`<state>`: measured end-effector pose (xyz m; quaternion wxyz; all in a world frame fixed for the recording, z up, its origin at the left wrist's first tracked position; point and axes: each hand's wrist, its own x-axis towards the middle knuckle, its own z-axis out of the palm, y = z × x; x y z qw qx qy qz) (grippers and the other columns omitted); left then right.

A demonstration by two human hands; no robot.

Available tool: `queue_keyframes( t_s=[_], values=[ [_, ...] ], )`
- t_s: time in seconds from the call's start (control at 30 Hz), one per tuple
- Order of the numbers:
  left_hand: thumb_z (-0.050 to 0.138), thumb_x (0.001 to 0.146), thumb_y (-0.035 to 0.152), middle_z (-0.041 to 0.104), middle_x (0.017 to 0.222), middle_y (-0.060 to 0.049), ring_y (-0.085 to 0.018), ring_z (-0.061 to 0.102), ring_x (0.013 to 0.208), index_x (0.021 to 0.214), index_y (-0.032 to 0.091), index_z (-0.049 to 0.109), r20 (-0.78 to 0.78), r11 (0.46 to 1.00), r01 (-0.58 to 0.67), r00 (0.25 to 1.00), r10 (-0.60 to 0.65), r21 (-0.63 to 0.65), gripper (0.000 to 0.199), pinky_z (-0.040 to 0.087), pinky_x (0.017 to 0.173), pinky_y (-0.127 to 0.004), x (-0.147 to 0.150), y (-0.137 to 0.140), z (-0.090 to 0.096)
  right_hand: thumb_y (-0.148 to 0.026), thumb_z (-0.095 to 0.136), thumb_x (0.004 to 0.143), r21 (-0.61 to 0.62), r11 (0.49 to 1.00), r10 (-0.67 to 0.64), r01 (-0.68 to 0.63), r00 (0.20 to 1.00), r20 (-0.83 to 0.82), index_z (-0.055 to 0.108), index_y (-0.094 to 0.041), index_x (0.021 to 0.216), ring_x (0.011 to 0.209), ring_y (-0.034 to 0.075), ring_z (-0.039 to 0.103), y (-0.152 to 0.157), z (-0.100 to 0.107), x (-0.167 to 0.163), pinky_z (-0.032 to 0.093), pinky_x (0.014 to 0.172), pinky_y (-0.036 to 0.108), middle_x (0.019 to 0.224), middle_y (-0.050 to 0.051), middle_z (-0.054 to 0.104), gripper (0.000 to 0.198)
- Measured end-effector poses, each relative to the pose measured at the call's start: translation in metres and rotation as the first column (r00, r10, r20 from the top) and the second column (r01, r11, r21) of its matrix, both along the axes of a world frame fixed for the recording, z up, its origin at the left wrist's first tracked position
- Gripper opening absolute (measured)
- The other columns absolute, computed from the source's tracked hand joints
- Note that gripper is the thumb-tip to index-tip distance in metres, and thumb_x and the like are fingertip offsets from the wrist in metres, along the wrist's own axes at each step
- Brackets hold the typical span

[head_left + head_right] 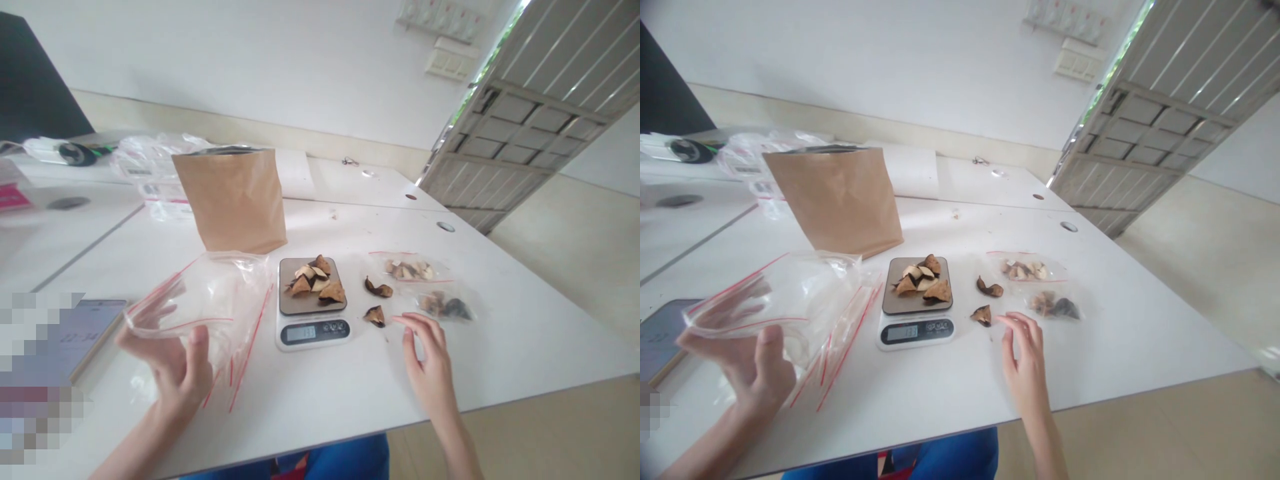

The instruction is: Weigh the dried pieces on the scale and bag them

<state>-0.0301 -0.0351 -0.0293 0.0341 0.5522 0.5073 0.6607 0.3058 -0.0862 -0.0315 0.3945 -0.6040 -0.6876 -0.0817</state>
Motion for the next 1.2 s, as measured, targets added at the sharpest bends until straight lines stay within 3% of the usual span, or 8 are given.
queue_keyframes(
  t_s=[0.2, 0.43, 0.63, 0.93, 1.07, 1.2],
  values=[
    [0.049, 0.085, 0.038, 0.048, 0.125, -0.022, -0.031, 0.051, 0.11, 0.122, 0.015, 0.029, -0.141, 0.996, -0.059, 0.988, 0.069, 0.07, 0.049, 0.038, 0.092, -0.057, 0.003, 0.001, 0.001, -0.014, 0.043, 0.092, 0.04, 0.999, -0.005, 0.005, 1.0, 0.009, 0.06, -0.021, 0.102, 0.098, 0.02, 0.054, 0.007, 0.001, 0.0, 0.047, 0.084, 0.036, 0.1, 0.008, 0.056, 0.022],
    [0.048, 0.087, 0.039, 0.051, 0.126, -0.023, -0.028, 0.057, 0.11, 0.113, 0.017, 0.033, -0.112, 0.993, -0.01, 0.993, 0.023, 0.117, 0.037, 0.047, 0.085, -0.048, 0.014, 0.003, 0.013, -0.014, 0.042, 0.092, 0.0, 0.999, 0.037, -0.037, 0.999, 0.022, 0.06, -0.02, 0.102, 0.102, 0.021, 0.053, 0.007, -0.003, 0.0, 0.047, 0.088, 0.037, 0.103, 0.009, 0.053, 0.022],
    [0.047, 0.089, 0.042, 0.058, 0.12, -0.019, -0.027, 0.055, 0.117, 0.11, 0.02, 0.032, -0.061, 0.993, 0.067, 0.996, -0.061, 0.101, 0.034, 0.039, 0.1, -0.054, 0.021, 0.0, 0.022, -0.015, 0.043, 0.092, -0.043, 0.994, 0.1, -0.099, 0.995, 0.015, 0.059, -0.021, 0.104, 0.102, 0.02, 0.054, 0.009, -0.002, -0.001, 0.048, 0.087, 0.037, 0.103, 0.009, 0.053, 0.021],
    [0.043, 0.091, 0.039, 0.051, 0.13, -0.02, -0.027, 0.044, 0.129, 0.117, 0.017, 0.035, -0.047, 0.989, 0.099, 0.994, -0.095, 0.107, 0.035, 0.031, 0.107, -0.056, 0.034, 0.011, 0.041, -0.016, 0.043, 0.093, -0.101, 0.986, 0.138, -0.136, 0.99, 0.011, 0.054, -0.022, 0.118, 0.113, 0.022, 0.052, 0.009, -0.003, -0.007, 0.048, 0.095, 0.04, 0.115, 0.011, 0.052, 0.028],
    [0.042, 0.092, 0.039, 0.053, 0.127, -0.019, -0.029, 0.042, 0.131, 0.122, 0.018, 0.038, -0.056, 0.991, 0.124, 0.991, -0.121, 0.055, 0.037, 0.025, 0.111, -0.056, 0.037, 0.022, 0.038, -0.016, 0.045, 0.091, -0.202, 0.96, 0.208, -0.194, 0.977, 0.049, 0.058, -0.023, 0.113, 0.11, 0.023, 0.055, 0.02, 0.002, -0.006, 0.051, 0.092, 0.04, 0.115, 0.011, 0.055, 0.026],
    [0.04, 0.092, 0.041, 0.046, 0.132, -0.021, -0.03, 0.036, 0.135, 0.127, 0.016, 0.036, -0.036, 0.993, 0.109, 0.993, -0.11, -0.051, 0.043, 0.021, 0.113, -0.059, 0.035, 0.028, 0.028, -0.011, 0.042, 0.09, -0.282, 0.914, 0.326, -0.293, 0.942, 0.078, 0.063, -0.021, 0.101, 0.099, 0.022, 0.06, 0.053, 0.013, 0.002, 0.052, 0.088, 0.041, 0.101, 0.009, 0.061, 0.025]
  ],
)
